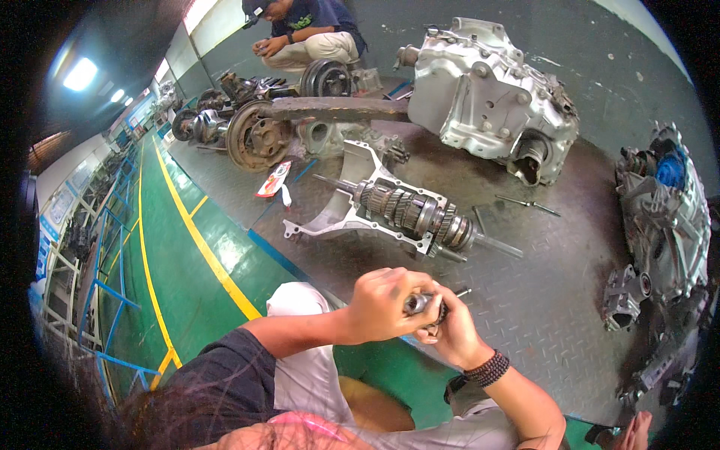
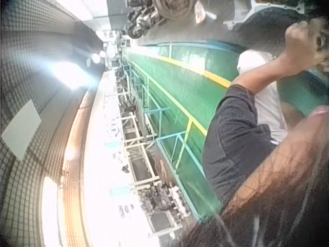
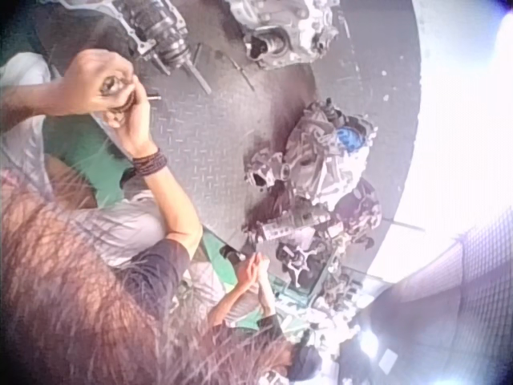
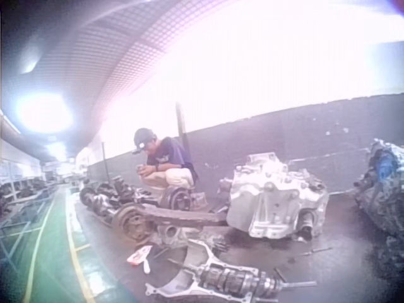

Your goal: The person assembles internal gear components onto a shaft within a transmission housing, using their hands and a small socket tool to seat parts.

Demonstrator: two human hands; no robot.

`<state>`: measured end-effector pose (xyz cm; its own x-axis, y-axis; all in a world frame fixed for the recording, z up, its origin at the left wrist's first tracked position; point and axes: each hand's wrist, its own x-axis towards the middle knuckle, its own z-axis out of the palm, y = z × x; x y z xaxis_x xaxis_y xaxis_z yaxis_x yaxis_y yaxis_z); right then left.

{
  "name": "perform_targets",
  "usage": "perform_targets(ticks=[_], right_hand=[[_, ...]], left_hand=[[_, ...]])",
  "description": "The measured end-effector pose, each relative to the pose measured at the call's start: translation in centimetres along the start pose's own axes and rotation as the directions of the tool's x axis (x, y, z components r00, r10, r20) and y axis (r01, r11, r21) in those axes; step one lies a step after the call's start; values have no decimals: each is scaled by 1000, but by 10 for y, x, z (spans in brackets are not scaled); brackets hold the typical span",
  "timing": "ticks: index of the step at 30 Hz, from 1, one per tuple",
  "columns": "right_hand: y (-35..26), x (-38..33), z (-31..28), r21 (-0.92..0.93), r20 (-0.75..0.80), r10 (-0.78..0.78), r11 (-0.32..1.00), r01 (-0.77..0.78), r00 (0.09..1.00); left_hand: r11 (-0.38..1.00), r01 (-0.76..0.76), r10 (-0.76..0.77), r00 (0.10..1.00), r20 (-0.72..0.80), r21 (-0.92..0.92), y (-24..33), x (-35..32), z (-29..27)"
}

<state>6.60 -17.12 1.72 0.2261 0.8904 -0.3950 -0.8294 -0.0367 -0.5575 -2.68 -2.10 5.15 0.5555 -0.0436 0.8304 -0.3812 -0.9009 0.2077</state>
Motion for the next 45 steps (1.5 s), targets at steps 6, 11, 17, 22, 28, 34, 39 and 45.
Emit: perform_targets(ticks=[6, 11, 17, 22, 28, 34, 39, 45], right_hand=[[6, 8, -19, 49, 68, -35, 998, 32, 997], [3, 0, 10, 19, -37, -73, 997, 73, 997], [3, -2, 6, 58, 4, -42, 997, 42, 999], [7, -4, 8, 99, -8, -41, 994, 42, 999], [7, -4, 7, 67, -19, -33, 997, 34, 999], [4, -1, 4, 34, -24, -75, 997, 76, 997], [7, -8, 7, 3, -58, -84, 996, 84, 995], [8, -10, 15, 22, -3, -72, 997, 72, 997]], left_hand=[[998, 28, -27, 999, 22, -54, -8, -6, 11], [995, -63, 60, 997, -45, -71, -10, -6, 2], [988, 93, -95, 996, -2, -127, -14, -7, 6], [980, 146, -126, 981, 147, -132, -14, -7, 14], [982, 107, -82, 984, 157, -156, -21, -9, 12], [993, 108, -98, 983, 158, -54, -25, 2, 10], [990, 133, -140, 955, 263, 43, -22, -6, 16], [993, 101, -110, 969, 220, 54, -25, -8, 10]])
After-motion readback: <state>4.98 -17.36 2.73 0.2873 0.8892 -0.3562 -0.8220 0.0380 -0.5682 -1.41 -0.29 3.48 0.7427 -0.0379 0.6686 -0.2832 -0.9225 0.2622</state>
